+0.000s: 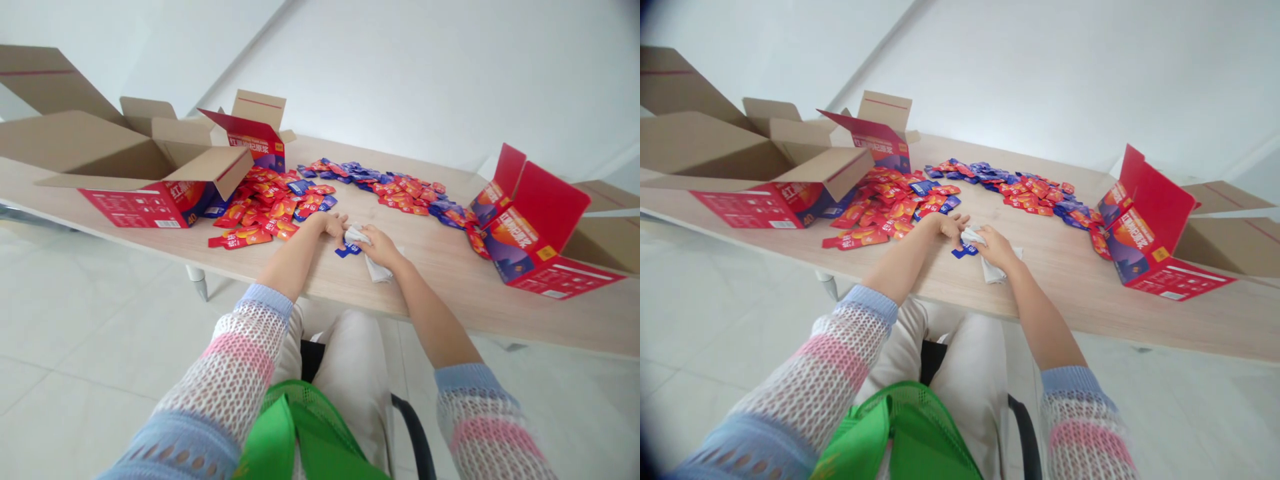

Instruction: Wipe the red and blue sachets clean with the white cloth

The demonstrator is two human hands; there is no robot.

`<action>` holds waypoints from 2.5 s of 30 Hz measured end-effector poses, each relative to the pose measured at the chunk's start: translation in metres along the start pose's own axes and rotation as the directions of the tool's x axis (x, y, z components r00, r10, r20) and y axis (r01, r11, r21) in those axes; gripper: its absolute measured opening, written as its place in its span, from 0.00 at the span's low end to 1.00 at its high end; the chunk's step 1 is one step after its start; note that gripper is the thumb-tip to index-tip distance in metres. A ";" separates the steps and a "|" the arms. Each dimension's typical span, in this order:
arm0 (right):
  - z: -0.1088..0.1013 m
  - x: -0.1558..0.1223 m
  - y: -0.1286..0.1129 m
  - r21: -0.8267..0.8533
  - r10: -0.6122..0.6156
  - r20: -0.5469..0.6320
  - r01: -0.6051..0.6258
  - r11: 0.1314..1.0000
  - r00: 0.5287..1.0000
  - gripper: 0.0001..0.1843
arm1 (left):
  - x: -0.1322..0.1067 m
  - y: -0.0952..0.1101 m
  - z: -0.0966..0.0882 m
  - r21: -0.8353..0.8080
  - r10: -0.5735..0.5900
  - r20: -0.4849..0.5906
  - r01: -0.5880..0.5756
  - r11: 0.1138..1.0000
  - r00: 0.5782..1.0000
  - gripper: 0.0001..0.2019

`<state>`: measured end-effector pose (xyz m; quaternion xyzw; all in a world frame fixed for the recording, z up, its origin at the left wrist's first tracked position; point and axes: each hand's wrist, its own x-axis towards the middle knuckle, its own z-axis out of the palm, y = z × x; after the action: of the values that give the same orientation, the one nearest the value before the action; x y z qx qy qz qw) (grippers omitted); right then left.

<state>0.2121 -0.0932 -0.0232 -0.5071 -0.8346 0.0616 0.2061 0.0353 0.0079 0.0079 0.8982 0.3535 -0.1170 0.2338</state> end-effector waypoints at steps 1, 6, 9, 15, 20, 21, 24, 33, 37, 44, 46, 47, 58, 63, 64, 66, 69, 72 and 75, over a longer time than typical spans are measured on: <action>-0.002 0.001 0.006 -0.021 0.057 -0.012 -0.057 0.998 0.998 0.16 | -0.001 0.001 0.000 -0.007 -0.011 -0.003 0.011 1.000 1.000 0.55; -0.011 0.004 0.029 -0.127 0.222 -0.065 -0.229 0.965 0.973 0.17 | -0.005 0.004 -0.001 0.011 -0.026 -0.017 0.026 1.000 1.000 0.55; -0.010 0.005 0.039 -0.176 0.279 -0.075 -0.289 0.941 0.957 0.17 | -0.002 0.003 0.001 0.000 -0.039 -0.027 0.039 0.999 0.999 0.55; -0.005 0.003 0.061 -0.213 0.376 -0.222 -0.421 0.882 0.900 0.16 | -0.001 0.003 0.000 0.043 -0.048 -0.004 0.048 0.998 0.999 0.58; -0.013 -0.003 0.062 -0.083 0.197 -0.303 -0.231 0.969 0.933 0.11 | -0.007 0.007 -0.002 0.118 -0.050 0.063 0.042 0.992 0.997 0.59; -0.014 -0.005 0.057 -0.049 0.157 -0.310 -0.181 0.982 0.938 0.11 | -0.007 0.007 -0.002 0.123 -0.049 0.066 0.041 0.992 0.997 0.59; -0.016 -0.007 0.037 0.046 0.047 -0.277 -0.035 0.998 0.960 0.10 | -0.004 0.006 -0.001 0.134 -0.057 0.060 0.048 0.990 0.997 0.58; 0.000 0.000 0.019 0.254 -0.044 -0.042 0.053 0.966 0.998 0.10 | -0.004 0.006 -0.001 0.113 -0.046 0.051 0.040 0.993 0.998 0.62; 0.000 0.005 0.041 0.247 0.070 -0.065 -0.052 0.968 0.995 0.10 | -0.006 0.007 -0.003 0.121 -0.046 0.048 0.040 0.992 0.998 0.62; -0.008 0.005 0.068 0.076 0.250 -0.096 -0.244 0.967 0.963 0.10 | -0.003 0.002 -0.004 0.148 -0.025 0.080 0.013 0.989 0.996 0.62; -0.010 0.004 0.072 -0.004 0.336 -0.119 -0.339 0.941 0.934 0.10 | -0.005 0.003 -0.004 0.148 -0.026 0.084 0.013 0.989 0.996 0.62; -0.010 0.003 0.074 -0.032 0.374 -0.135 -0.382 0.924 0.917 0.11 | -0.006 0.004 -0.003 0.149 -0.027 0.084 0.014 0.989 0.996 0.62; -0.013 -0.003 0.056 0.205 0.131 -0.311 -0.068 0.976 0.941 0.15 | -0.005 0.006 -0.001 0.135 -0.051 0.062 0.042 0.990 0.997 0.61; 0.001 -0.003 0.019 0.405 -0.045 -0.057 0.064 0.912 0.997 0.17 | 0.000 0.002 0.001 0.122 -0.053 0.047 0.046 0.991 0.997 0.63; 0.004 -0.003 0.016 0.425 -0.060 -0.014 0.060 0.903 0.998 0.18 | 0.000 0.002 0.001 0.119 -0.046 0.043 0.041 0.992 0.998 0.64; 0.007 0.000 0.014 0.429 -0.040 0.018 0.028 0.903 0.999 0.18 | 0.000 0.001 0.000 0.108 -0.039 0.038 0.035 0.994 0.999 0.65; 0.008 0.006 0.021 0.350 0.058 -0.019 -0.047 0.935 0.998 0.17 | 0.001 0.000 -0.001 0.094 -0.050 0.035 0.046 0.994 0.998 0.64; 0.007 0.012 0.031 0.223 0.176 -0.076 -0.155 0.962 0.981 0.16 | 0.000 0.000 -0.002 0.100 -0.055 0.042 0.050 0.994 0.998 0.62; 0.004 0.014 0.039 0.118 0.284 -0.105 -0.272 0.955 0.953 0.15 | -0.003 0.002 -0.004 0.109 -0.050 0.054 0.044 0.993 0.997 0.61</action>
<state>0.2370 -0.0619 -0.0355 -0.6113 -0.7365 0.1019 0.2713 0.0348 0.0065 0.0131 0.8972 0.3609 -0.1668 0.1919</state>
